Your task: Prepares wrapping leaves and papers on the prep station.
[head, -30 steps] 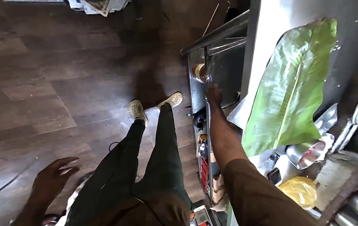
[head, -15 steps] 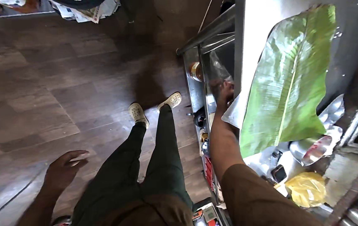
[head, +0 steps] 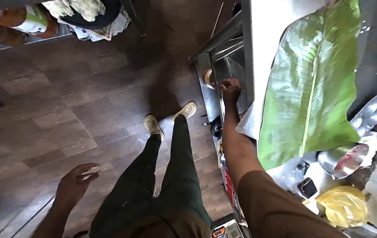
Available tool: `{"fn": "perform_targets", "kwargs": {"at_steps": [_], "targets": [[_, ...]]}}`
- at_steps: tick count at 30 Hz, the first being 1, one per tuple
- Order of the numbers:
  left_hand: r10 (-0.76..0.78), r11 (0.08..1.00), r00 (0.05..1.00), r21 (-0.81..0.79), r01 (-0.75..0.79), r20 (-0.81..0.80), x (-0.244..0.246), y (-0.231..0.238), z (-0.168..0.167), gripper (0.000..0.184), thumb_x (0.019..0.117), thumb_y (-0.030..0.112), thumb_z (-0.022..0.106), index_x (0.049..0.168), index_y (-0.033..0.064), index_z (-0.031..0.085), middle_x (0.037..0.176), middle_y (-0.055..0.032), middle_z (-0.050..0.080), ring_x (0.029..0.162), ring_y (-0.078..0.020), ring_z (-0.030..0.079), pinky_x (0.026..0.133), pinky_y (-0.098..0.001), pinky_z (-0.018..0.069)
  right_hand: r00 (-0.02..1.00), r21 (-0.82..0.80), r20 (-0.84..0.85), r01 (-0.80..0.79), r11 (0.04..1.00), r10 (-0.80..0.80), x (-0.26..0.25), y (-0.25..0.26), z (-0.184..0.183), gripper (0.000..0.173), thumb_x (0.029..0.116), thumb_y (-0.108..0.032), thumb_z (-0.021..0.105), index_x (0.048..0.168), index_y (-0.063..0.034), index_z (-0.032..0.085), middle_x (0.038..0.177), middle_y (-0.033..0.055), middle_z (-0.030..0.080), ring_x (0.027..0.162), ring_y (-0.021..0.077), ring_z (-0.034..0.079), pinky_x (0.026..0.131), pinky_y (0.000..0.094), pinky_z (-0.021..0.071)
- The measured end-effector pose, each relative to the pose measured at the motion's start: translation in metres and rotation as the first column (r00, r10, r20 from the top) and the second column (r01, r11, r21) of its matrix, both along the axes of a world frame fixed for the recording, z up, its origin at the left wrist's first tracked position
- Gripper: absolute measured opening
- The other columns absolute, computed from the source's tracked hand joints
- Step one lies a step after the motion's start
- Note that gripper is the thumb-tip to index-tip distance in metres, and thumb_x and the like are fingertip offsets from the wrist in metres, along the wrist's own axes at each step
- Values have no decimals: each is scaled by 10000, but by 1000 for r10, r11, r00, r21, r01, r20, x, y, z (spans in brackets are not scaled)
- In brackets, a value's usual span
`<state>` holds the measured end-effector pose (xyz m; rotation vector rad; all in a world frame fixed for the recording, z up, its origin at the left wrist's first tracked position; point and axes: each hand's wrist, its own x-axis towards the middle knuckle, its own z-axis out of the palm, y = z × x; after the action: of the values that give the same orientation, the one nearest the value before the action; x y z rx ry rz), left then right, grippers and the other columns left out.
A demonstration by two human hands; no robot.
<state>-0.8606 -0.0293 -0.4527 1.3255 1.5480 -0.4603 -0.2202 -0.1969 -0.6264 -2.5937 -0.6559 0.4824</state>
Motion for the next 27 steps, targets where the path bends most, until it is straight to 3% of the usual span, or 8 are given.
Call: {"fn": "perform_targets", "kwargs": {"at_steps": [3,7,12,16,21,27], "targets": [[28,1000,1000,-9,-28,5,-5,-5,-5,382,885,-6,757,1246,86,673,1253,-122,686,1043,-278,703,890,-498,593,998,38,-54,19,999,-17,1,-1,7,175,909,-114,735,1074,-65,768,1153,130,721,1109,224,680,994,384,550],[35,999,999,-23,-35,13,-9,-9,-12,384,872,-3,773,1228,114,691,1229,-95,700,1023,-257,715,873,-475,612,995,-105,30,100,989,-97,-5,5,17,336,1032,-214,574,1316,-73,689,1143,144,752,1044,277,730,960,475,564],[44,999,998,-28,-43,36,0,-7,-7,383,875,-11,762,1232,100,680,1224,-105,700,1018,-262,714,873,-468,610,988,20,-90,127,992,-124,-1,8,30,265,982,-95,626,1212,-2,721,1174,182,734,1081,268,715,997,420,550],[38,999,999,-20,-37,27,2,-2,-6,379,880,-13,763,1233,97,678,1227,-112,698,991,-266,724,858,-469,616,974,28,-167,158,987,-152,8,10,31,226,921,-63,712,1133,12,740,1102,173,747,1012,243,724,953,402,563],[56,998,998,-11,-56,29,2,-2,-5,406,864,-22,774,1240,95,676,1233,-115,695,1007,-270,722,860,-464,618,964,90,-234,155,984,-130,18,-3,6,240,842,-70,796,1068,-15,741,1014,123,756,921,188,733,874,380,604],[46,999,999,12,-47,28,4,-1,0,410,854,-41,776,1239,53,671,1247,-133,687,1050,-276,707,899,-478,603,958,48,-262,135,990,-118,13,7,14,238,890,-49,740,1120,10,722,1092,156,741,1010,233,714,937,413,569]]}}
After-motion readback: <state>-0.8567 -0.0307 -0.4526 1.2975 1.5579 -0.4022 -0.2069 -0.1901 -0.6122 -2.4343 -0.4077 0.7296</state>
